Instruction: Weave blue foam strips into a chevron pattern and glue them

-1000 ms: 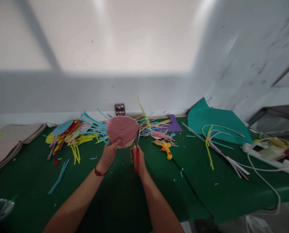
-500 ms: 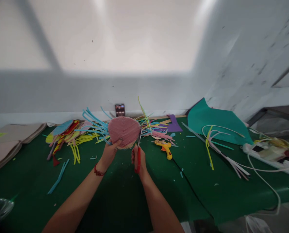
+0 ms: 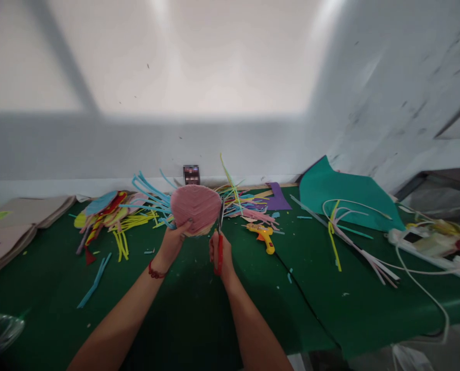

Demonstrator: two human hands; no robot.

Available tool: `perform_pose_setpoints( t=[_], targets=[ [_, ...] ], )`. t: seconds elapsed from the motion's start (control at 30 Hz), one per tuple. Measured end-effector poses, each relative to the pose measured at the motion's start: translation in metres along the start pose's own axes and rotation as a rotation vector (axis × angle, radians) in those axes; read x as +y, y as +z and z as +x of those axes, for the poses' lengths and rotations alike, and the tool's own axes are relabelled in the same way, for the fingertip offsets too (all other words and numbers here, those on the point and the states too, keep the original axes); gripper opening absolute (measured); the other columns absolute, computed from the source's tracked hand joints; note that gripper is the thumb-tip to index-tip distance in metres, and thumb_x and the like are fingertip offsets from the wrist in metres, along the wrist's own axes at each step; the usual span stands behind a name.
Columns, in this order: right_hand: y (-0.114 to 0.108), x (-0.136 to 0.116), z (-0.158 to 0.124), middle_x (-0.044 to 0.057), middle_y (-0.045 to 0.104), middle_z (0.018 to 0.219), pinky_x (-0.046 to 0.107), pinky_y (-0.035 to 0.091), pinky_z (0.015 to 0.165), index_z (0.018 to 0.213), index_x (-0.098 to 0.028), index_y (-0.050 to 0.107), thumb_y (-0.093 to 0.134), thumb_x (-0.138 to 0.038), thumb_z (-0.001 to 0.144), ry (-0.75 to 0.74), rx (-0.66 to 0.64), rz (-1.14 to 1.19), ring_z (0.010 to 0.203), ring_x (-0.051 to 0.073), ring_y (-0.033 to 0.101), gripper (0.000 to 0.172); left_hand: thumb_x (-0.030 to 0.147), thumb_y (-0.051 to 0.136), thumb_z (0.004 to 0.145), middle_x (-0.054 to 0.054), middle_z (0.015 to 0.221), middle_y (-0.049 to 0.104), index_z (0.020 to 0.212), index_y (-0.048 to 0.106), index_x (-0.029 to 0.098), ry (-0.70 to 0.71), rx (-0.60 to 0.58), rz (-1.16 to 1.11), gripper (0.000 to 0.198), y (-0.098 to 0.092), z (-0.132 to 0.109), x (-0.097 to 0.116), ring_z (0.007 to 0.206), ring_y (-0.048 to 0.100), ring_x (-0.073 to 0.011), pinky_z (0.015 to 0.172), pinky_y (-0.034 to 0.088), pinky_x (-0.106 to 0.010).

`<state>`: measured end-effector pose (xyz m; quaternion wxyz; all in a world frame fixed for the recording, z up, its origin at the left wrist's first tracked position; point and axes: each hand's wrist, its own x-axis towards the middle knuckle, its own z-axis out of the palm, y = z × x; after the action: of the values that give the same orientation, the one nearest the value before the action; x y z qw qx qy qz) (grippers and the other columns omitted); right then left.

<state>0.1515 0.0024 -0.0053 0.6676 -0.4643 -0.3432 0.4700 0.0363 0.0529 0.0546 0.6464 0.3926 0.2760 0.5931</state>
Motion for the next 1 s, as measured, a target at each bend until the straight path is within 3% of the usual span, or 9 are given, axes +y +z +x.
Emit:
perform_pose_setpoints(
  t=[0.2, 0.43, 0.7, 1.0],
  targets=[
    [-0.003, 0.007, 0.006, -0.007, 0.040, 0.050, 0.019, 0.030, 0.033, 0.072, -0.020, 0.050, 0.050, -0.074, 0.072, -0.050, -0.004, -0.010, 0.036, 0.005, 0.034, 0.054, 0.025, 0.083, 0.054, -0.004, 0.089, 0.074, 0.094, 0.069, 0.016, -0.015, -0.040, 0.055, 0.043, -0.007, 0.005, 0.007, 0.086, 0.068, -0.0232, 0.087, 0.050, -0.039],
    [-0.001, -0.005, -0.001, -0.009, 0.039, 0.046, 0.018, 0.027, 0.031, 0.070, -0.020, 0.047, 0.051, -0.073, 0.073, -0.050, 0.006, -0.076, 0.033, 0.005, 0.033, 0.053, 0.026, 0.084, 0.053, -0.004, 0.088, 0.074, 0.092, 0.071, 0.015, -0.030, -0.092, 0.132, 0.043, -0.022, 0.016, 0.013, 0.080, 0.067, -0.0208, 0.084, 0.051, -0.036],
    [0.002, -0.008, -0.005, -0.011, 0.034, 0.041, 0.018, 0.024, 0.025, 0.066, -0.022, 0.041, 0.051, -0.074, 0.071, 0.052, 0.009, -0.059, 0.028, 0.005, 0.029, 0.054, 0.027, 0.085, 0.051, -0.006, 0.091, 0.074, 0.101, 0.069, 0.016, -0.028, -0.078, 0.143, 0.054, -0.024, 0.017, 0.014, 0.088, 0.067, -0.0233, 0.091, 0.048, -0.040],
    [-0.001, -0.015, -0.003, -0.010, 0.037, 0.040, 0.018, 0.026, 0.025, 0.066, -0.021, 0.045, 0.050, -0.073, 0.073, 0.072, 0.007, -0.081, 0.027, 0.006, 0.032, 0.053, 0.025, 0.083, 0.056, -0.008, 0.097, 0.073, 0.093, 0.071, 0.015, -0.078, -0.195, 0.190, 0.041, -0.029, 0.015, 0.028, 0.099, 0.065, -0.0270, 0.095, 0.047, -0.042]
  ],
)
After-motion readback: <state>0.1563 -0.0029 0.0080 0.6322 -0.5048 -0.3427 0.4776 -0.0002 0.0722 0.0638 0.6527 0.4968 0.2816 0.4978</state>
